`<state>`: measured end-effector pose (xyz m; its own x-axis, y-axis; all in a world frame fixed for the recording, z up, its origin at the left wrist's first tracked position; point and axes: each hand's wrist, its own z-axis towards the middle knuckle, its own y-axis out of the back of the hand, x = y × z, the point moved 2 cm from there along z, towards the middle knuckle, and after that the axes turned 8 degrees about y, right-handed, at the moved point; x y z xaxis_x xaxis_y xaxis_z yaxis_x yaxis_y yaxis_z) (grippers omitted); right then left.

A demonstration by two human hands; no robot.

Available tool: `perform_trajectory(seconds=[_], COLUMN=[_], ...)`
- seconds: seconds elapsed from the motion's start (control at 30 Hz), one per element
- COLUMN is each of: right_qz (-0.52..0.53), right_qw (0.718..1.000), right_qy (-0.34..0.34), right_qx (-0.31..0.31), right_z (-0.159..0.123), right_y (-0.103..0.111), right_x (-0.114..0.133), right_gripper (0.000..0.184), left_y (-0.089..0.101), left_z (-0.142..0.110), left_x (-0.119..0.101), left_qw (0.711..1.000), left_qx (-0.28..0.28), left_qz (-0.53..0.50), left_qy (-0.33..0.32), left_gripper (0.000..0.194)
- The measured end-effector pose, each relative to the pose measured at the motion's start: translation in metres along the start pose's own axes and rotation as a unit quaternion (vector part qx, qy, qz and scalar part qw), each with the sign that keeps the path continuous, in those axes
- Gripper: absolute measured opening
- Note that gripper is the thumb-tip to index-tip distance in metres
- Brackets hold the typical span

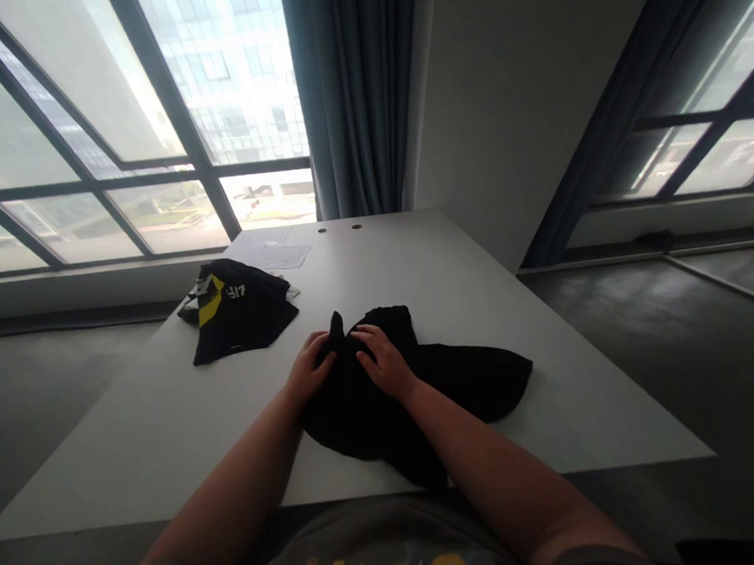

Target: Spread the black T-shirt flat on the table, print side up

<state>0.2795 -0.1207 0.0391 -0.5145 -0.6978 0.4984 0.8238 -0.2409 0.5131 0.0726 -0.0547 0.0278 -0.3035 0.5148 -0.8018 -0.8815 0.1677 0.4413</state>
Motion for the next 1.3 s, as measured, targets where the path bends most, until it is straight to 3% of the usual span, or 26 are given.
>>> perform_trajectory(seconds=[0.17,0.27,0.4,0.57,0.7,0.83,1.0,1.1,1.17,1.3], right_qz=[-0.040,-0.057,-0.093,-0.126,-0.129,-0.145,-0.122,-0.119,-0.133,-0.141], right_qw=[0.999,0.998,0.994,0.987,0.986,0.979,0.983,0.985,0.981,0.977], right_qy=[0.011,0.012,0.012,0.004,0.023,0.016,0.015,0.021,0.017,-0.004], right_qx=[0.015,0.036,0.052,0.097,0.102,0.140,0.133,0.120,0.140,0.161], right_z=[-0.005,-0.007,-0.007,-0.007,-0.006,-0.007,-0.009,-0.009,-0.010,-0.012], right_y=[-0.002,-0.006,-0.006,-0.005,-0.006,-0.008,-0.011,-0.012,-0.013,-0.014], right_x=[-0.001,-0.003,-0.002,0.003,0.007,0.007,-0.001,-0.004,-0.005,-0.005], right_gripper=[0.051,0.054,0.043,0.027,0.015,0.023,0.006,0.034,0.047,0.043], left_y=[-0.008,-0.006,-0.001,0.001,-0.003,-0.008,-0.010,-0.008,-0.006,-0.004], left_z=[-0.005,-0.006,-0.005,0.000,0.004,0.006,0.003,0.000,-0.001,-0.003], left_x=[-0.013,-0.017,-0.014,0.005,0.023,0.034,0.031,0.020,0.013,0.009], left_qw=[0.997,0.997,1.000,0.996,0.992,0.990,0.988,0.987,0.981,0.932], left_qx=[0.067,0.075,0.002,-0.075,-0.089,-0.085,-0.019,0.029,0.030,0.054], left_qz=[0.020,-0.008,-0.011,-0.007,0.001,-0.001,-0.039,-0.059,-0.117,-0.271], left_qy=[-0.012,-0.003,-0.002,0.045,0.090,0.114,0.148,0.146,0.154,0.236], left_gripper=[0.037,0.039,0.042,0.037,0.038,0.043,0.038,0.039,0.046,0.058])
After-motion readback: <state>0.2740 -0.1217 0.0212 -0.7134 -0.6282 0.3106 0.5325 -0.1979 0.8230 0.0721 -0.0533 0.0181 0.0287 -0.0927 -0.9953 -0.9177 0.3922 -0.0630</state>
